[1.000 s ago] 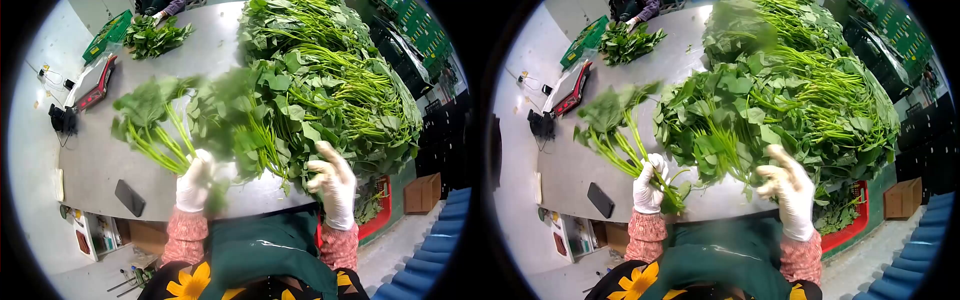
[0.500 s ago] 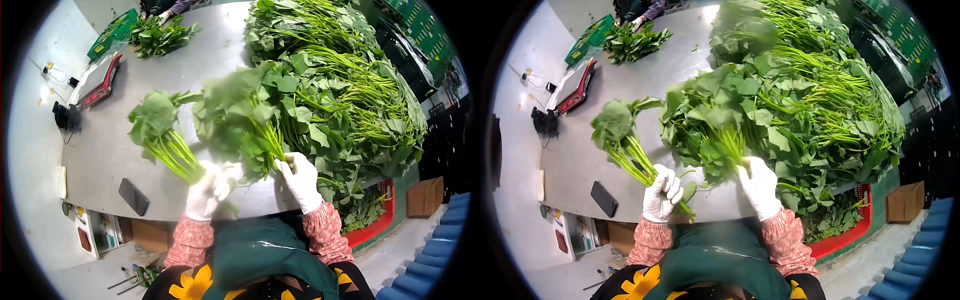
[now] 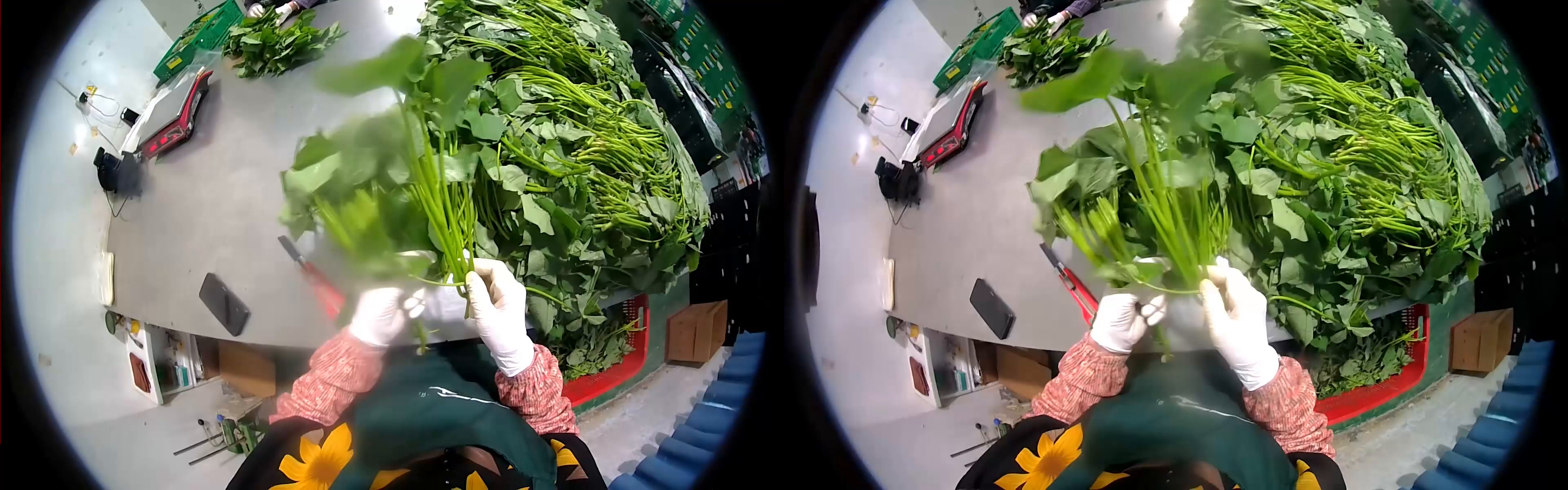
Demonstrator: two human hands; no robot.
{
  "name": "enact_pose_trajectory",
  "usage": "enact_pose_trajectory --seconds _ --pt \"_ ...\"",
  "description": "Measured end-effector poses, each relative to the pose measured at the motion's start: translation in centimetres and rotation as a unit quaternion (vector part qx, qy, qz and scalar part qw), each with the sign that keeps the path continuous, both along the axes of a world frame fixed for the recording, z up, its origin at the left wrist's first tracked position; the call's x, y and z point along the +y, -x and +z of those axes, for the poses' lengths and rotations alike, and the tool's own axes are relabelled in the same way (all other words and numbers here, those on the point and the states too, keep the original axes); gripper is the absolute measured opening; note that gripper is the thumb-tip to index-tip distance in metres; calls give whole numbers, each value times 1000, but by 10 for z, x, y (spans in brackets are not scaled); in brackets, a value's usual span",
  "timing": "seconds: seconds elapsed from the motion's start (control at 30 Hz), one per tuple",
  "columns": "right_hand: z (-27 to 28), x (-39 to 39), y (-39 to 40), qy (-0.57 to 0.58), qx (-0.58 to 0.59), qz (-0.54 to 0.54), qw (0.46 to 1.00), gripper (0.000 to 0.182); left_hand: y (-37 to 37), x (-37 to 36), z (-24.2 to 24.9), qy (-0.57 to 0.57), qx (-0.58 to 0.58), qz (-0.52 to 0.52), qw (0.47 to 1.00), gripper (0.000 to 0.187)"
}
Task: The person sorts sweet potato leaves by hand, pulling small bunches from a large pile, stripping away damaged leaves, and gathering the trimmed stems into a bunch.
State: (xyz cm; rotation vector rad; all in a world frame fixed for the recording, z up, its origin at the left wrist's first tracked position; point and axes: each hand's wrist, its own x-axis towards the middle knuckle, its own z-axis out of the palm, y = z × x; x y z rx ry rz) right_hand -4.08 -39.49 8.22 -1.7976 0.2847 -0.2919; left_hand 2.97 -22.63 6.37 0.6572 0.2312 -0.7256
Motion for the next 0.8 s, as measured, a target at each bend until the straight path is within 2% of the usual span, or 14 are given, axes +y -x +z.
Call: enact_pose_trajectory --seconds 0.07,0.1,0.2,0.33,0.37,0.43,0.47,0.5,0.57,0.6,0.63,0.7,0.77,0.8 --pt "9 3 0 -12 33 53 998 15 10 -10 7 -63 10 -19 998 19" --pt "0 2 1 52 23 69 996 15 13 -17 17 -39 -27 -17 999 10" --pt "3 6 5 -85 50 38 994 17 9 -17 -12 -28 30 -39 998 7" --pt "7 3 6 92 16 83 992 30 9 -21 5 -97 14 -32 995 19" --pt "8 5 7 55 58 63 995 24 7 -18 -7 -53 36 -44 997 18" --pt "-14 6 9 -42 -4 19 999 18 9 -22 3 -79 39 8 996 15" --pt "-17 1 9 -9 -20 -18 1000 13 3 -13 -20 -10 -7 8 1000 13" --pt "-2 0 8 -144 -2 -54 988 9 -1 -13 -16 -75 -24 49 996 14" --pt "14 -20 13 -192 -21 -102 976 10 -16 5 -32 127 -14 34 991 14" --pt "16 -33 15 -162 -96 -148 971 13 -20 3 -25 -21 36 101 994 20" --pt "13 -56 23 -190 -202 -140 951 18 -22 7 -18 -19 55 120 991 20" --pt "22 -104 36 -566 -303 -148 753 46 -22 7 -12 -25 95 141 985 19" --pt "32 -97 27 -547 -284 -10 787 57 -15 3 -21 -28 42 93 994 20" --pt "47 -59 12 -340 -206 -180 900 62 -12 -5 -26 -47 68 75 994 22"
